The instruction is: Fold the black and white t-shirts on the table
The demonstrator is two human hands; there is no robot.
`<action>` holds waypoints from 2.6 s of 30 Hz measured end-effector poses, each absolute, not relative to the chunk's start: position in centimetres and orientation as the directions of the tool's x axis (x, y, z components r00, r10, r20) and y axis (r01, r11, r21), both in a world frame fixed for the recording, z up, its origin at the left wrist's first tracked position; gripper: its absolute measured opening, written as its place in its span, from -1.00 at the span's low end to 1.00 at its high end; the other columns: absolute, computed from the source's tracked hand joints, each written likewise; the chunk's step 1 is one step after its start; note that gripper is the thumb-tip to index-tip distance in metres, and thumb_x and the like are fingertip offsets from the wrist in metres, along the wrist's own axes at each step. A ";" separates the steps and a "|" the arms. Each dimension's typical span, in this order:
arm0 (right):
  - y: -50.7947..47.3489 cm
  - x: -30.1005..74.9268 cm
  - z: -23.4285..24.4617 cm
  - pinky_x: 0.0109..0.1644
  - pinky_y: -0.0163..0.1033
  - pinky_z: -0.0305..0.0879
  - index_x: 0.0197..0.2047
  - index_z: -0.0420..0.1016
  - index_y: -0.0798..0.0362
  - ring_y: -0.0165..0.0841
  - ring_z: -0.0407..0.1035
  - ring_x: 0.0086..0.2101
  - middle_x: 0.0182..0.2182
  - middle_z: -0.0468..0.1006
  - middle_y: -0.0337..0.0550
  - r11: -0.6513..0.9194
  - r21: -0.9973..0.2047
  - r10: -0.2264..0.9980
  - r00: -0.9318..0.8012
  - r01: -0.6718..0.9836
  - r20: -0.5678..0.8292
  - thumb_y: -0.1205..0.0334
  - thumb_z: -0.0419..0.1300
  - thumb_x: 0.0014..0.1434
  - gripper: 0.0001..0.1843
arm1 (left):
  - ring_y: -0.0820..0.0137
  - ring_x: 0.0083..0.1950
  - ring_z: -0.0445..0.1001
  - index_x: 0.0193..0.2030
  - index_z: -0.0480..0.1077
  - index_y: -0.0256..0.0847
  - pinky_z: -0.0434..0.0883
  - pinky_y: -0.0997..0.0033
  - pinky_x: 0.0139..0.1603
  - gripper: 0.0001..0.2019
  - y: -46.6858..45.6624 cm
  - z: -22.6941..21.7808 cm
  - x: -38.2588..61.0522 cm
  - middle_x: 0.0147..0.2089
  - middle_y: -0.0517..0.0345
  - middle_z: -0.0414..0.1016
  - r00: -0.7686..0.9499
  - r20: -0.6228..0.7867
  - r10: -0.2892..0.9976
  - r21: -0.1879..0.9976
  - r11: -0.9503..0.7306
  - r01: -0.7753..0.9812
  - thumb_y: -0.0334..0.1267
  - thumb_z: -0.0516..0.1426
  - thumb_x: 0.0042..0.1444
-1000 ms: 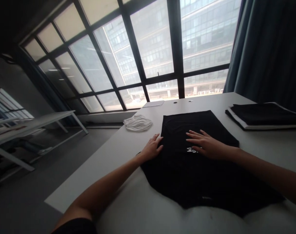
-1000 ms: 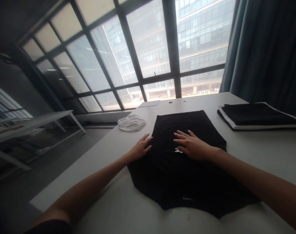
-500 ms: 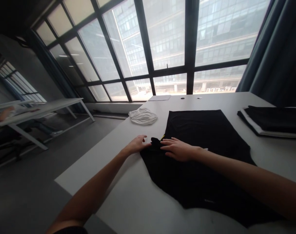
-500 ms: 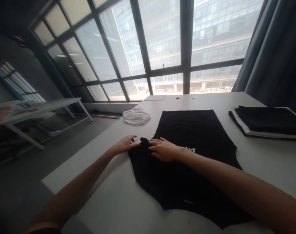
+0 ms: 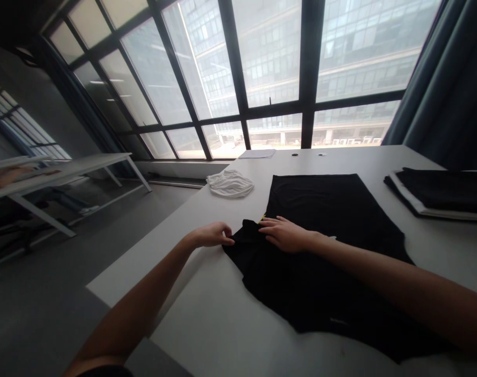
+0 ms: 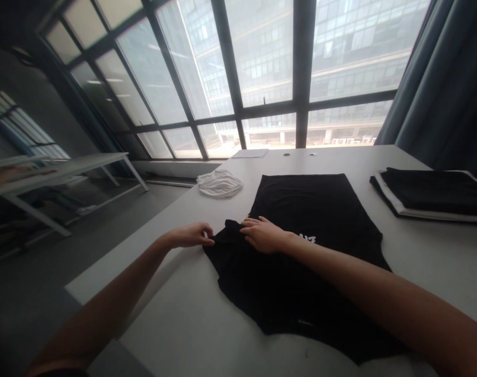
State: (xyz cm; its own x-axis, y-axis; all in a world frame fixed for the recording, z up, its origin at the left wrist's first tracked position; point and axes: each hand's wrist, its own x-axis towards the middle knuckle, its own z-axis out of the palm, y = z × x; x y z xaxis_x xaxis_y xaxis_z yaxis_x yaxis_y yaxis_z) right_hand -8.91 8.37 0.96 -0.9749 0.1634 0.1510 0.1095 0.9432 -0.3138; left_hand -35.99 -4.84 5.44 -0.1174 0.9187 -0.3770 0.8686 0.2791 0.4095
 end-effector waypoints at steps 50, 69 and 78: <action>10.5 -8.8 -0.3 -0.17 -0.25 0.36 0.23 0.34 0.24 -0.32 0.45 -0.34 -0.33 0.57 -0.10 0.436 -0.763 0.809 -0.580 0.477 0.100 0.43 0.17 0.13 -0.44 | 0.21 0.22 0.36 0.13 0.47 -0.11 0.27 0.15 0.30 -0.69 -1.9 -0.6 -28.9 0.16 0.01 0.47 0.241 0.392 0.888 0.336 -0.382 0.861 -0.30 0.05 0.32; 7.6 -6.1 1.0 -0.20 -0.19 0.44 0.38 0.17 0.12 -0.20 0.51 -0.20 0.01 0.50 0.14 0.382 -0.736 0.761 -0.642 0.559 -0.092 0.41 0.27 0.06 -0.19 | 0.11 0.07 0.37 -0.21 0.51 -0.20 0.30 0.11 0.15 -0.83 3.2 -2.4 -29.9 -0.01 -0.03 0.43 -0.053 0.282 0.958 0.346 -0.050 0.937 -0.16 0.18 0.20; 6.7 -5.0 -0.5 0.15 -0.11 0.28 0.25 0.36 0.12 -0.10 0.40 0.05 0.06 0.49 0.10 0.663 -0.489 0.679 -0.730 0.566 0.077 0.39 0.25 0.07 -0.37 | 0.24 0.19 0.41 0.08 0.46 -0.13 0.28 0.20 0.27 -0.73 -1.1 0.1 -26.8 0.15 0.01 0.45 0.249 0.396 0.884 0.332 -0.391 0.858 -0.31 0.03 0.33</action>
State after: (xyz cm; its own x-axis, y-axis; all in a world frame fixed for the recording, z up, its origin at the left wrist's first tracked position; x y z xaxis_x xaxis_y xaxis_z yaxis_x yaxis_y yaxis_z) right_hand -5.02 6.73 -0.49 -0.7296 0.6795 0.0771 0.5661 0.6634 -0.4893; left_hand -26.81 -1.10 0.11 0.2492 0.8838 0.3960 0.8584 -0.3908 0.3322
